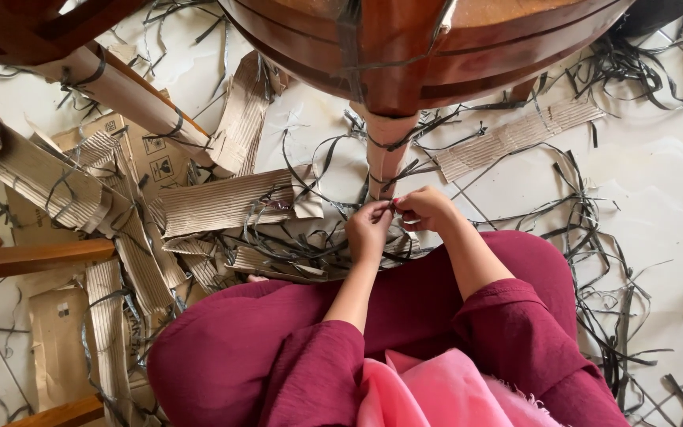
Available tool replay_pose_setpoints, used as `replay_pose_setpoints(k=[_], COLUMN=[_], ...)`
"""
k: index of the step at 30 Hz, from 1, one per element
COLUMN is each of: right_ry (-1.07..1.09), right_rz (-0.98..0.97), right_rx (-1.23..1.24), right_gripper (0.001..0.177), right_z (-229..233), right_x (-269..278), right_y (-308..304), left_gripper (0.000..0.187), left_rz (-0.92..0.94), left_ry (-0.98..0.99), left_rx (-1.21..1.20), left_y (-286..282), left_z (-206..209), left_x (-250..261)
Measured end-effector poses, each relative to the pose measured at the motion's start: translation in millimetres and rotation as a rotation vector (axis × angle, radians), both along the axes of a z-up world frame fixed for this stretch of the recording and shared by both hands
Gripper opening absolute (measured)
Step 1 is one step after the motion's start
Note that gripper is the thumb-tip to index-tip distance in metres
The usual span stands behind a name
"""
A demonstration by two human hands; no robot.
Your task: Wrapping a wooden chair leg with corrugated cardboard and securing it with plastic strips for protection.
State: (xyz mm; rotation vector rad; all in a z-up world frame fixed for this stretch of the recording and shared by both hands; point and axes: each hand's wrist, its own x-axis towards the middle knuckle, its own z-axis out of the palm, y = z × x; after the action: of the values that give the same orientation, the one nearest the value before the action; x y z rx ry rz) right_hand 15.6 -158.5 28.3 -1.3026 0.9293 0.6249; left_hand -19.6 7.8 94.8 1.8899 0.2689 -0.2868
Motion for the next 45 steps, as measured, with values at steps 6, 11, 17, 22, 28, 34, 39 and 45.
replay_pose_setpoints(k=[6,11,17,22,28,34,39,45], right_ry=[0.006,-0.039,-0.200,-0.306,-0.405,-0.345,-0.351,-0.424], right_rz=[-0.010,0.067,0.562,0.565,0.491,0.516,0.752,0.237], right_rx=[-0.016,-0.119,-0.810,-0.975,-1.030,-0.970,-1.009,-0.568], right_gripper=[0.025,0.029,0.011,0.007,0.012,0.011,0.078,0.090], right_z=[6.7,24.8,-30.7,2.4,12.5,23.3,44.8,77.9], right_x=[0.8,-6.1,-2.2,0.1,-0.8,-0.6,-16.3,-17.2], right_y=[-3.2,-1.9,-7.8,-0.9,2.2,0.3,15.8,80.5], left_gripper=[0.021,0.015,0.009,0.015,0.016,0.014,0.019,0.023], left_rz=[-0.103,-0.031,0.025,0.006,-0.020,-0.047,-0.185,-0.222], left_ry=[-0.098,-0.198,-0.306,-0.168,-0.091,-0.104,0.024,0.049], left_rx=[0.157,0.218,0.291,0.230,0.200,0.217,0.252,0.289], left_y=[2.1,-0.7,8.3,11.6,13.2,24.9,62.7,47.6], left_z=[3.5,-14.5,-25.7,-10.3,-0.8,-22.7,-14.6,7.3], left_x=[5.3,5.6,7.2,11.1,19.7,18.9,6.9,-19.2])
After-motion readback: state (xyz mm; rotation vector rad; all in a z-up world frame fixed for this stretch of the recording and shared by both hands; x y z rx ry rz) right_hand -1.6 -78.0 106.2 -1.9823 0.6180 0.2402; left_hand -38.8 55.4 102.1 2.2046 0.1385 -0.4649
